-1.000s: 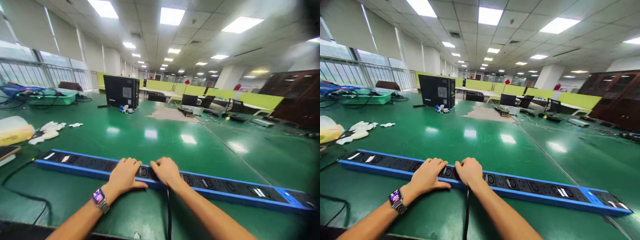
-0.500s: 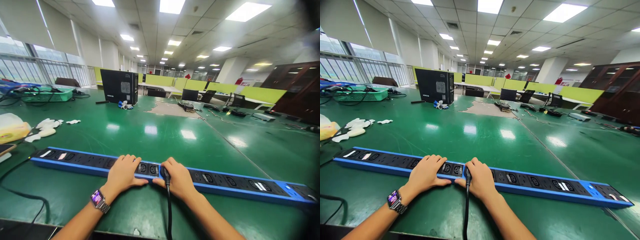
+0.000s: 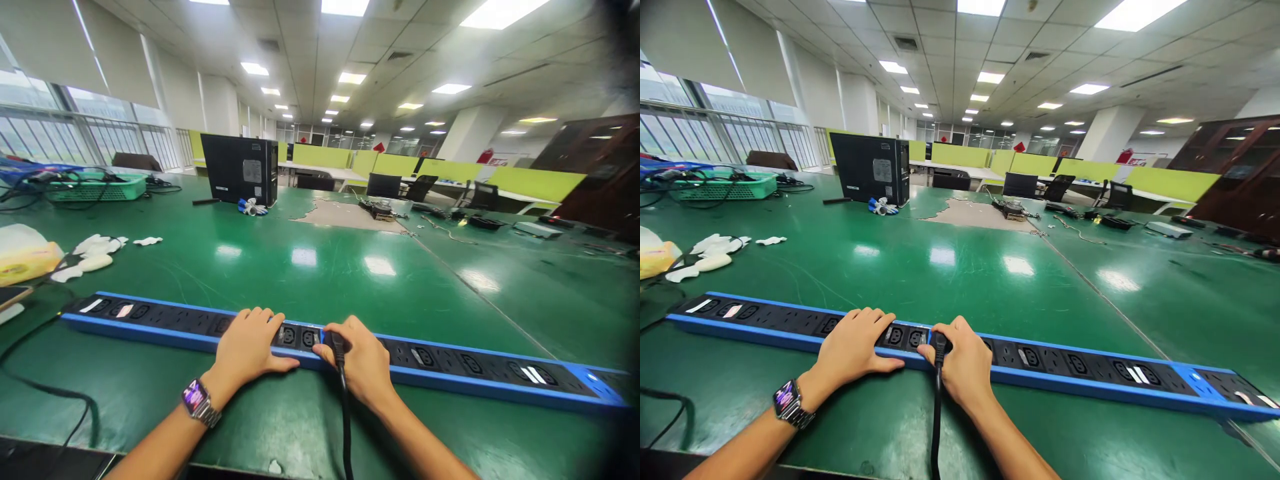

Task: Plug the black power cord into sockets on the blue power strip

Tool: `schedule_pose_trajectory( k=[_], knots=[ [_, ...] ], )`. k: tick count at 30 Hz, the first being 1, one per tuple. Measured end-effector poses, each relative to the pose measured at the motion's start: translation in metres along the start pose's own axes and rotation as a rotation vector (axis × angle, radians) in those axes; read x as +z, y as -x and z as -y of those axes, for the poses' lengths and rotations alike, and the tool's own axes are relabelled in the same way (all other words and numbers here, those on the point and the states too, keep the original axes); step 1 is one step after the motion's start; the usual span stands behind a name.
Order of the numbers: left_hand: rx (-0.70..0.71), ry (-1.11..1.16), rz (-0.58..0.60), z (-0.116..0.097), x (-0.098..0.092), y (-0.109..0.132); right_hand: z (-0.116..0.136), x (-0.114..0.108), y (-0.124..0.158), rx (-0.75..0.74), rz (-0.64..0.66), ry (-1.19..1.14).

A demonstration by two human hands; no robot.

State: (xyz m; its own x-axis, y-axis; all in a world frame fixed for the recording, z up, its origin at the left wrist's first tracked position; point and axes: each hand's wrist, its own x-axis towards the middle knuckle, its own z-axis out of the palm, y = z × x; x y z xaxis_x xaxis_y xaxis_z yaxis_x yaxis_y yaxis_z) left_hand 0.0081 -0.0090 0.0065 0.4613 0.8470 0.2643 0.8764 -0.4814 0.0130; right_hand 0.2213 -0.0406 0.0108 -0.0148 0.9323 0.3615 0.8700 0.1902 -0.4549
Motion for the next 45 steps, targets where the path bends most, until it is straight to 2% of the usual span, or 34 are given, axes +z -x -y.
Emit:
schedule_pose_trajectory(
  k=[3,8,11,18,26,35,42,45],
  knots=[
    [-0.001,0.005,0.004,0.0,-0.001,0.001,-0.003,0.004,0.002,-0.045,-0.047,0.003],
    [0.0,0.015,-0.017,0.0,-0.001,0.003,-0.01,0.015,0.011,-0.182,-0.222,-0.034],
    [0.0,0.026,-0.02,0.001,-0.001,0.002,-0.011,0.019,0.012,-0.242,-0.275,-0.05],
    [0.004,0.067,0.002,0.004,0.001,-0.001,-0.008,0.017,0.007,-0.252,-0.276,-0.031],
    [0.003,0.076,-0.021,0.003,0.003,0.0,-0.01,0.015,0.004,-0.228,-0.219,0.271],
    [0.012,0.076,0.026,0.007,0.0,-0.003,-0.009,0.023,0.006,-0.286,-0.399,0.262],
    [0.01,0.076,0.036,0.006,-0.002,-0.004,-0.011,0.023,0.008,-0.293,-0.397,0.248],
    [0.005,0.075,0.028,0.005,-0.001,-0.004,-0.009,0.021,0.008,-0.256,-0.358,0.217]
  ],
)
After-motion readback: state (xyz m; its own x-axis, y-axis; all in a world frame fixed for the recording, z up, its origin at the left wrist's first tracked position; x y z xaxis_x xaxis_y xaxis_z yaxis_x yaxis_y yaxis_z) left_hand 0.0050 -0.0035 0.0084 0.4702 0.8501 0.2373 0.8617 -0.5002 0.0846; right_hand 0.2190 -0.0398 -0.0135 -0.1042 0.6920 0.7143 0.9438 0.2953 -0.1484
